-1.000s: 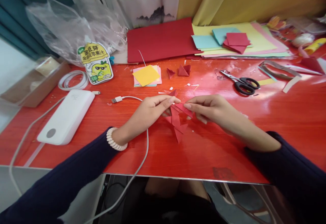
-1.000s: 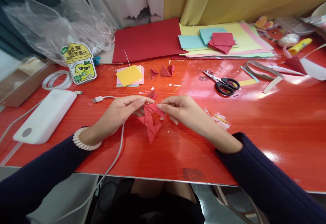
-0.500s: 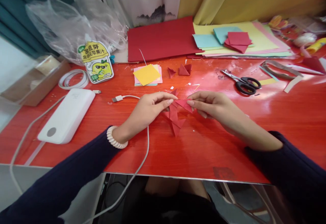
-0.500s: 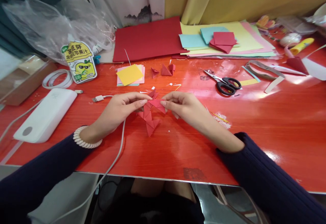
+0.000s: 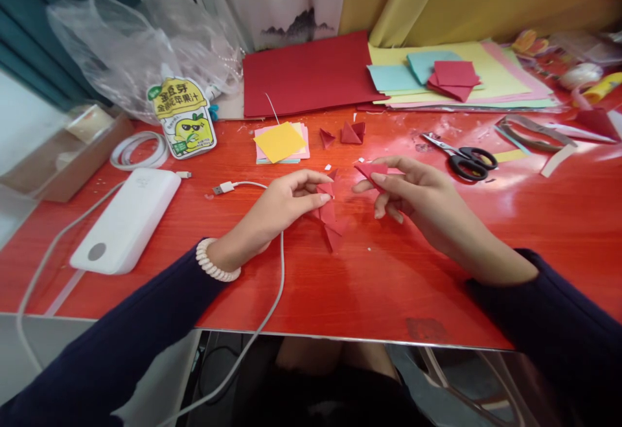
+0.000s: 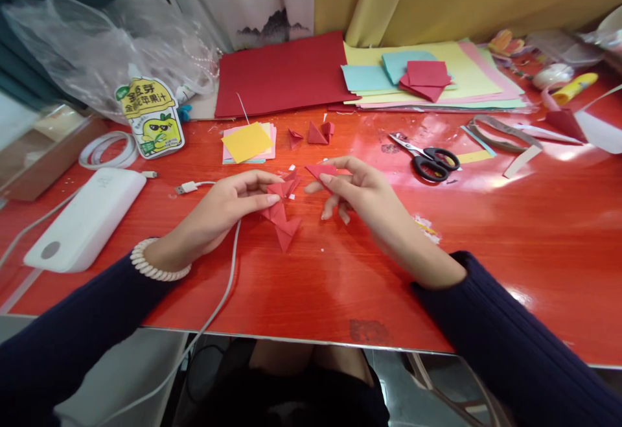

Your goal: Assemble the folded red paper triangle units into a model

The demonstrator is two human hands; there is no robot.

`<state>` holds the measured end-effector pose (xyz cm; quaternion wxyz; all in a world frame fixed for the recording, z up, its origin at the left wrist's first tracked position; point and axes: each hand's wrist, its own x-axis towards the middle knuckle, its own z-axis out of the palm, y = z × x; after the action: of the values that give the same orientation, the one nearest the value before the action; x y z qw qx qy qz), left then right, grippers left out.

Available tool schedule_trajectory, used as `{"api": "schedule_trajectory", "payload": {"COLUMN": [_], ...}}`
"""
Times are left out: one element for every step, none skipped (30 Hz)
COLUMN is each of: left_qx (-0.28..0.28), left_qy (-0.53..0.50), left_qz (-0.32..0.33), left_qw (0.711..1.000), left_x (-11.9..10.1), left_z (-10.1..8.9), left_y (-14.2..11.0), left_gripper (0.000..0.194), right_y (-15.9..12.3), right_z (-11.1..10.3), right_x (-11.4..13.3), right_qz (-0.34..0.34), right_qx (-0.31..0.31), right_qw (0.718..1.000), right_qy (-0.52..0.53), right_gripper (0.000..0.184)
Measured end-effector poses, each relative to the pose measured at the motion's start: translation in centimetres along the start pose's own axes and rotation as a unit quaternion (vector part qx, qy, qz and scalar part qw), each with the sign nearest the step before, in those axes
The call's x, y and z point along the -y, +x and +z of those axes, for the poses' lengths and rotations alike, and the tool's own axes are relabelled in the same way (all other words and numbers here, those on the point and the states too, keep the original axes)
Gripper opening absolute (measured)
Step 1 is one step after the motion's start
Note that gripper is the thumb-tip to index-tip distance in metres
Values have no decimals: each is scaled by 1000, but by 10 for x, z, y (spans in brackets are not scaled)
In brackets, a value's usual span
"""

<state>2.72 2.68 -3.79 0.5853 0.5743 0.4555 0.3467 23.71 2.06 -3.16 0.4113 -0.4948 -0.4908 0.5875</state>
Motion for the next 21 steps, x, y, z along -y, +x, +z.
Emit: {"api": "schedule_trajectory", "payload": {"left_qx": [5, 13, 23, 31, 36, 36, 36, 37, 40, 42, 43, 43, 43, 43, 46, 51, 58, 63, 68, 72, 74], "left_qy": [-19, -43, -71, -100, -126, -145, -155, -157, -152, -146, -141, -140, -139, -137, -132, -125, -115, -105, -98, -93, -91], "left_qz": [-12, -28, -44, -57, -65, -69, -71, -72, -74, -75, -76, -78, -81, -86, -90, -93, -94, -93, -91, -90, -89], "left_qw": [1000, 999, 996, 993, 989, 986, 985, 984, 985, 986, 986, 986, 986, 986, 986, 987, 987, 988, 989, 989, 989], "left_x": [-1, -3, -4, -5, -5, -6, -6, -5, -5, -4, -4, -4, -4, -4, -5, -5, -5, -5, -5, -5, -4], "left_z": [0, 0, -1, -1, -1, -2, -2, -3, -3, -4, -4, -4, -4, -4, -4, -3, -3, -2, -2, -2, -2], "left_y": [-1, -1, -2, -3, -3, -3, -3, -2, -2, -2, -1, -1, -1, -1, -1, -1, -1, -2, -2, -2, -2], "left_gripper": [21, 18, 15, 13, 11, 10, 9, 9, 10, 12, 13, 13, 12, 12, 13, 15, 18, 21, 24, 26, 27], "right_y": [0, -1, -1, -2, -2, -2, -2, -2, -2, -1, -1, 0, 0, 0, 0, 0, 1, 1, 1, 2, 2], "right_z": [0, 0, 1, 1, 1, 1, 1, 1, 1, 1, 0, 0, 1, 1, 2, 2, 3, 4, 5, 6, 7], "right_x": [0, -1, -1, -1, -1, 0, 0, 0, 0, 0, -1, -1, -2, -3, -5, -6, -7, -9, -10, -11, -12], "right_qz": [4, 9, 15, 17, 14, 5, -8, -22, -34, -41, -42, -40, -37, -35, -35, -36, -38, -40, -41, -40, -36], "right_qx": [1, 1, 0, -4, -8, -14, -20, -24, -25, -25, -24, -21, -16, -9, -1, 9, 19, 27, 35, 41, 46], "right_qw": [1000, 1000, 1000, 1000, 999, 999, 998, 997, 996, 997, 998, 999, 999, 999, 998, 998, 997, 997, 997, 996, 996], "right_qy": [1, 0, -4, -13, -27, -43, -59, -70, -72, -64, -46, -22, 4, 27, 45, 57, 63, 65, 64, 62, 60], "right_gripper": [18, 16, 15, 15, 15, 14, 14, 13, 13, 12, 11, 11, 12, 13, 15, 16, 18, 21, 23, 25, 27]}}
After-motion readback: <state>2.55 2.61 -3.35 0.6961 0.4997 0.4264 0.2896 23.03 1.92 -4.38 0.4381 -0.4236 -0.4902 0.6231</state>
